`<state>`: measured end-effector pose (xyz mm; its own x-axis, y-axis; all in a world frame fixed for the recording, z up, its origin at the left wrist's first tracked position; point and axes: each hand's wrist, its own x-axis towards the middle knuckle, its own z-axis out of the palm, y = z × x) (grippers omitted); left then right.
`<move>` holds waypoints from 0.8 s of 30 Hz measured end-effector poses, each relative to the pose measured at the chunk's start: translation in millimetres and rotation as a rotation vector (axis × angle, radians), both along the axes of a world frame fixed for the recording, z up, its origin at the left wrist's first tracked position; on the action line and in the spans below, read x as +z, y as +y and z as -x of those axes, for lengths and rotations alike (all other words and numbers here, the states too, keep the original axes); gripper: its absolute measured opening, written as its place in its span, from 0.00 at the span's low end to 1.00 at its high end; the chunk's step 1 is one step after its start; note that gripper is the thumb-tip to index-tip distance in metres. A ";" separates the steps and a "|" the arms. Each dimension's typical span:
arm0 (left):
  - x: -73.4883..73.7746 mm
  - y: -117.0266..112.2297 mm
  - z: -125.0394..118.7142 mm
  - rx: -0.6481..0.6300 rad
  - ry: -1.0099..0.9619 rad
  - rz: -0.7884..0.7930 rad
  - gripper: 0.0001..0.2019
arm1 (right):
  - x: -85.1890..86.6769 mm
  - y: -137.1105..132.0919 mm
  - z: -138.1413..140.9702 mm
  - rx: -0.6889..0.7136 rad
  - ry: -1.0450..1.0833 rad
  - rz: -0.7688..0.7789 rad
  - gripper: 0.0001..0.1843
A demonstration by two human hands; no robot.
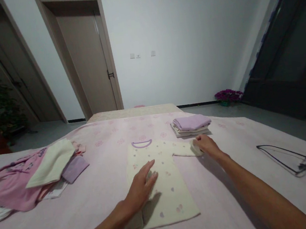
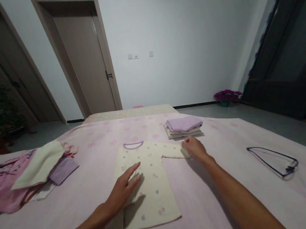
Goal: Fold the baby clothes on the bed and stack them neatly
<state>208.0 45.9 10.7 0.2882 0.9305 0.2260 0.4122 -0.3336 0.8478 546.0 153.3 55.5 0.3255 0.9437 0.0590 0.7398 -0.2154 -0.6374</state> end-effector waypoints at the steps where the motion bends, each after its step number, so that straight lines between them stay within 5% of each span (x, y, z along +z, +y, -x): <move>1: 8.3 2.3 -11.6 -0.024 -0.150 0.085 0.30 | 3.9 -1.7 19.3 0.051 0.063 -0.007 0.11; 4: 25.1 15.7 -45.6 -0.032 -0.569 0.320 0.36 | 11.5 -13.7 80.4 0.246 0.265 -0.004 0.16; 5: 26.5 22.1 -54.2 -0.015 -0.676 0.381 0.35 | 12.2 -18.7 97.5 0.404 0.466 0.024 0.18; 7: 22.3 36.1 -64.3 0.081 -0.826 0.486 0.30 | 9.8 -26.6 119.5 0.607 0.741 0.057 0.22; 9: 12.0 49.0 -64.8 0.228 -0.903 0.554 0.21 | 0.6 -28.8 121.7 0.612 0.824 0.019 0.23; 12: -1.8 63.1 -53.8 0.394 -0.945 0.572 0.11 | -24.5 -24.0 94.5 0.409 0.501 -0.156 0.19; 15: -0.5 74.5 -38.7 0.429 -0.978 0.542 0.04 | -53.6 -21.6 58.0 0.369 0.051 -0.253 0.21; 19: 23.0 95.5 -16.9 0.465 -1.040 0.464 0.02 | -77.3 -30.9 37.8 0.494 -0.325 -0.192 0.25; 24: 57.0 121.7 17.1 0.544 -1.108 0.391 0.08 | -75.4 -47.8 53.3 0.607 -0.517 -0.166 0.26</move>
<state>191.0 167.6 67.7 -0.3109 0.9264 -0.2123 -0.5645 -0.0003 0.8254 492.7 105.5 -19.9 -0.3464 0.9127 0.2168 0.9069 0.3849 -0.1716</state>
